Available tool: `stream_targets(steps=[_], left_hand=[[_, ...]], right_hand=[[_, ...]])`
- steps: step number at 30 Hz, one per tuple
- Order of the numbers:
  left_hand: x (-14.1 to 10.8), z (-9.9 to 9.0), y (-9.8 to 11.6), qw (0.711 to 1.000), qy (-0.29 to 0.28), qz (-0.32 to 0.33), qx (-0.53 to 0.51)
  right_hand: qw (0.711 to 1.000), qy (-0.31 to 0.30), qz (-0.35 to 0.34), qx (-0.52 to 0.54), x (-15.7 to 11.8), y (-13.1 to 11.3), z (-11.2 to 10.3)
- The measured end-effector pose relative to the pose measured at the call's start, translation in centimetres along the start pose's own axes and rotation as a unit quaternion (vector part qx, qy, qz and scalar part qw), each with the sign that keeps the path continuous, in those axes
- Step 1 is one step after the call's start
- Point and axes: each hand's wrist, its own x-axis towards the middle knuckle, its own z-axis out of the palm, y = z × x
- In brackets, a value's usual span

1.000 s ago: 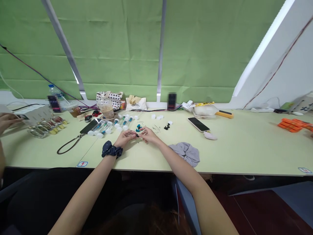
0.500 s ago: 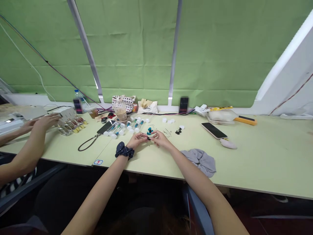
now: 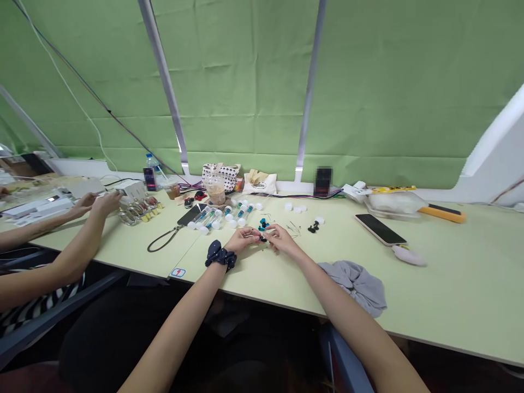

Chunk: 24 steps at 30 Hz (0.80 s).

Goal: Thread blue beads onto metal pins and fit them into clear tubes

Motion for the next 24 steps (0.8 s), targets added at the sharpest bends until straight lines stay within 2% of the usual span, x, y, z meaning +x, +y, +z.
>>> stream_targets(steps=[5, 12, 19, 21, 24], left_hand=[[-0.15, 0.14, 0.32, 1.000, 0.002, -0.005, 0.010], [-0.15, -0.06, -0.11, 1.000, -0.001, -0.008, -0.003], [0.04, -0.30, -0.32, 0.999, 0.016, -0.016, -0.029], [0.07, -0.23, -0.15, 0.999, 0.019, -0.018, -0.033], [0.05, 0.02, 0.25, 0.999, 0.011, -0.029, -0.035]], right_hand=[[0.998, -0.010, -0.053, 0.016, -0.25, 0.00, -0.25], [0.999, 0.010, -0.023, 0.035, -0.17, 0.05, -0.08], [0.996, -0.020, -0.049, 0.068, -0.53, -0.39, -0.62], [0.996, -0.020, -0.037, 0.073, -0.58, -0.60, -0.54], [0.999, -0.005, 0.015, 0.050, -0.49, -0.68, -0.29]])
